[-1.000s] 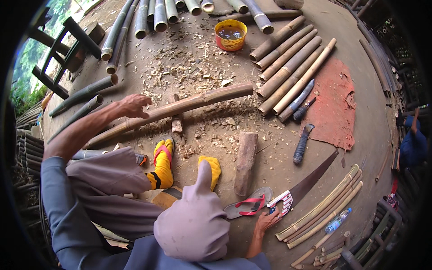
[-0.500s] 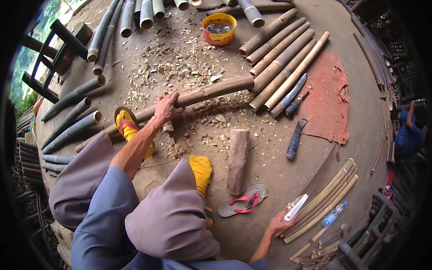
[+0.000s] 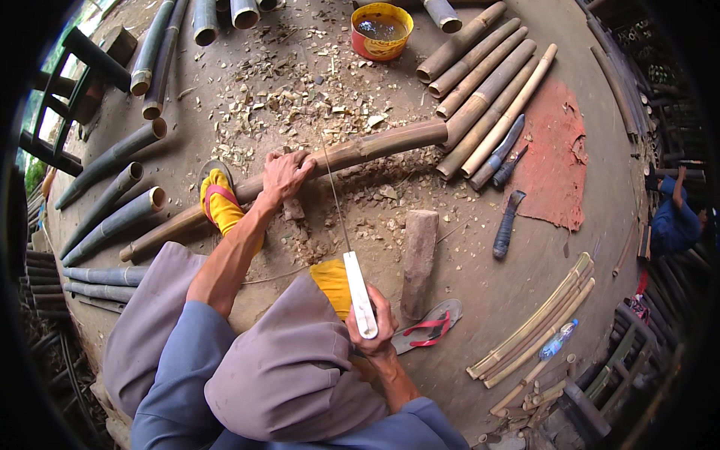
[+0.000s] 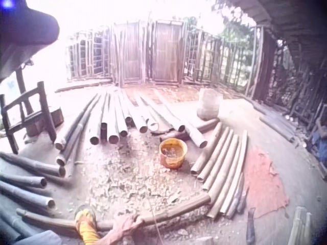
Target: The person measures and cuts bamboo poles using a tape measure, a hand saw, and a large blade.
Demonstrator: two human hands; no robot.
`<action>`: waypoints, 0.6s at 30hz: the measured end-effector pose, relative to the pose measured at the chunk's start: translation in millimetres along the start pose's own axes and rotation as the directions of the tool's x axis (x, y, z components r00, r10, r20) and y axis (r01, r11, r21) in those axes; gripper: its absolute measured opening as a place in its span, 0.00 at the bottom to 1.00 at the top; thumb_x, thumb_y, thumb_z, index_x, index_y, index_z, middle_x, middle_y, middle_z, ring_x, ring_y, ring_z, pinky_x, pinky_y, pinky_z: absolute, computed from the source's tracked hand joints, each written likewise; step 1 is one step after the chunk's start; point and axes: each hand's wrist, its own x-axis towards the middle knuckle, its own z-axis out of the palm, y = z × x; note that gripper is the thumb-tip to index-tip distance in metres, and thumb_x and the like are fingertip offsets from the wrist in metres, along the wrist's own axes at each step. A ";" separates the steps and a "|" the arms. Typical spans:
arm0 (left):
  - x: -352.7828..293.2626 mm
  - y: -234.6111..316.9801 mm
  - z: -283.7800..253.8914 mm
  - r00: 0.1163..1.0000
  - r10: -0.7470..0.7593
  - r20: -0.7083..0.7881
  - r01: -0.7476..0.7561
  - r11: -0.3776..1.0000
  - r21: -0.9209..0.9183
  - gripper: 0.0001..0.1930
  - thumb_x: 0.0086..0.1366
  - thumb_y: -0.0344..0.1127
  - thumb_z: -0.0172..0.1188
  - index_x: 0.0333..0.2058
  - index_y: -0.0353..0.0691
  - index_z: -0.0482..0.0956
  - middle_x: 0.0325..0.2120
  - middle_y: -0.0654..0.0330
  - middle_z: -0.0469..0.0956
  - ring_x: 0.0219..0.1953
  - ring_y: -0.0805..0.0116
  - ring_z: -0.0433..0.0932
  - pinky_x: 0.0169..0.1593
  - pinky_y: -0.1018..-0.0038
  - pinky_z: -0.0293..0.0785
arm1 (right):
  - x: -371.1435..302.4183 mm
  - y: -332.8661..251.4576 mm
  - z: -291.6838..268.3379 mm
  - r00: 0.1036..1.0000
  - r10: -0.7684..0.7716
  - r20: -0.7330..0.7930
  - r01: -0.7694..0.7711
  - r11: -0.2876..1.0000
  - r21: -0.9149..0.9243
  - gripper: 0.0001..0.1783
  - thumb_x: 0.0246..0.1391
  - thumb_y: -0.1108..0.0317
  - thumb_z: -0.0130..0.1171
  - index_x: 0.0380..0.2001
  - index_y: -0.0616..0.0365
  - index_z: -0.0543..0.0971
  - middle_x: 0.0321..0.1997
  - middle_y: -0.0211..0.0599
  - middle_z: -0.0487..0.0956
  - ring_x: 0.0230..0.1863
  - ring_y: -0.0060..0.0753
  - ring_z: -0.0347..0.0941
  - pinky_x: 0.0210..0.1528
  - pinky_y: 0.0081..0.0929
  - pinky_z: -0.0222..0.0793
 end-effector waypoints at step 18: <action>2.7 5.3 -6.2 0.996 -0.081 0.028 0.082 0.996 -0.038 0.27 0.59 0.62 0.46 0.41 0.48 0.82 0.26 0.51 0.80 0.30 0.57 0.79 0.51 0.64 0.59 | 33.6 -14.4 27.1 0.964 0.172 0.204 -0.164 0.985 -0.053 0.24 0.44 0.79 0.58 0.48 0.76 0.71 0.41 0.53 0.79 0.38 0.39 0.80 0.40 0.27 0.75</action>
